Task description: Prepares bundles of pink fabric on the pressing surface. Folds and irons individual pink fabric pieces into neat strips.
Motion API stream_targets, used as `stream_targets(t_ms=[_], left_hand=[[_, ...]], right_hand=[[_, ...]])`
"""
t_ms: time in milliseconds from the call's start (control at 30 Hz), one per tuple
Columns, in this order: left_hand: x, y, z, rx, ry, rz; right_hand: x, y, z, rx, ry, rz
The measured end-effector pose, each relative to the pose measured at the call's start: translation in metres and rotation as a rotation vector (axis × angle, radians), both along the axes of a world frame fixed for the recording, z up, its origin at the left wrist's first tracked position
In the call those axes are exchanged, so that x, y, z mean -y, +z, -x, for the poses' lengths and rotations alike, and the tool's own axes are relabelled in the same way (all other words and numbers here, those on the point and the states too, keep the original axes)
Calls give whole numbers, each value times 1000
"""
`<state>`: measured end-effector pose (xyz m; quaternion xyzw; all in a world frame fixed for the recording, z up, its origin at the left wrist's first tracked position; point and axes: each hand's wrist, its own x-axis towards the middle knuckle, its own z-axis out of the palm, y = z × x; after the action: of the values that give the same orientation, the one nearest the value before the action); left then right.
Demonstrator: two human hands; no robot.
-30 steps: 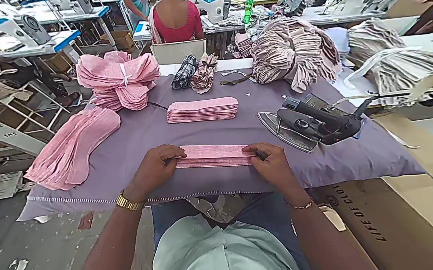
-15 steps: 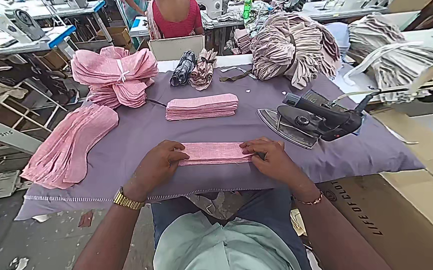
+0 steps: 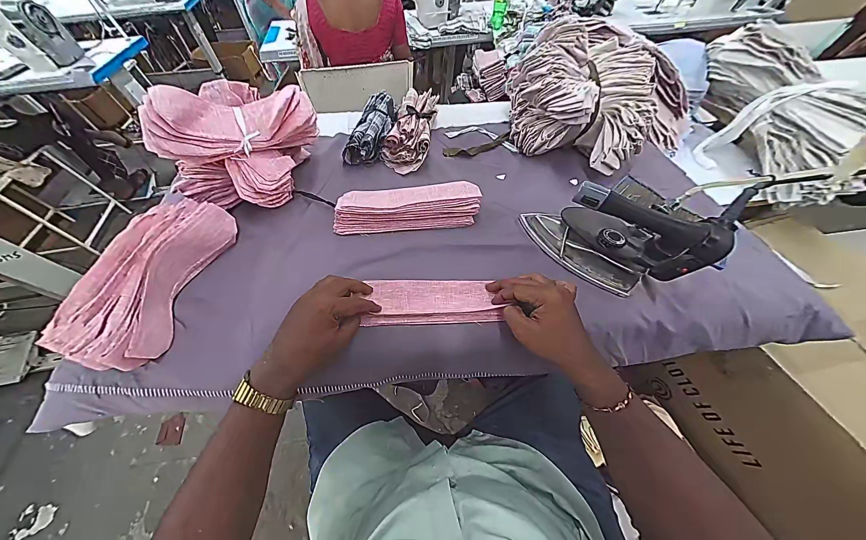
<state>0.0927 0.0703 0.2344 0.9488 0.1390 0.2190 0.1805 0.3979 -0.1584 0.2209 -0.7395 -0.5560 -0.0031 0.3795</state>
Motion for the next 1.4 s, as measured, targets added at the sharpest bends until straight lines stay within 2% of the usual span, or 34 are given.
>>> stream_targets(t_ms=[133,233,367,433,500,567,600,633,667,733,767,833,900,967,1133,1200,1267,1333,1400], left_hand=[[6,8,-2,-95,21,-81],[-1,8,5,-99,-77,-107],[-12,-7,13,34,-144,45],[-11,-10,12,74,-133,93],[-9,-11,11,57,-124,78],[-9,-10,10,9,-120,41],[-9,-10,9,-11,-119,21],[-9,-9,9,-24,-115,5],[-8,-9,9,-32,-109,-8],[-6,-10,9,-37,-96,-21],[-5,-11,8,-36,-91,-28],[-5,-11,9,-34,-90,-33],[-5,-10,8,-26,-92,-36],[-5,-10,8,-22,-89,-32],[-3,-10,8,-26,-87,-5],[-3,-10,7,-33,-84,3],[-2,-9,8,-40,-80,11],[-1,-9,8,-44,-67,3],[0,-10,7,-33,-48,-20]], right_hand=[[3,6,3,136,10,42],[18,6,2,252,37,55],[25,-24,6,361,-29,-167],[19,-26,10,347,-63,-212],[13,-7,15,310,-102,-88],[8,23,11,252,-68,144],[6,39,2,210,-11,229],[4,52,-12,187,45,224],[1,60,-29,200,64,124],[-5,75,-69,350,-31,-136],[-5,83,-89,445,-139,-139],[1,89,-122,530,-338,24],[4,88,-138,532,-378,167],[6,88,-134,517,-332,146],[27,91,-87,325,22,-268],[31,88,-60,254,137,-341],[30,88,-33,289,142,-235],[17,88,-14,429,79,-93],[0,89,-9,467,52,-52]])
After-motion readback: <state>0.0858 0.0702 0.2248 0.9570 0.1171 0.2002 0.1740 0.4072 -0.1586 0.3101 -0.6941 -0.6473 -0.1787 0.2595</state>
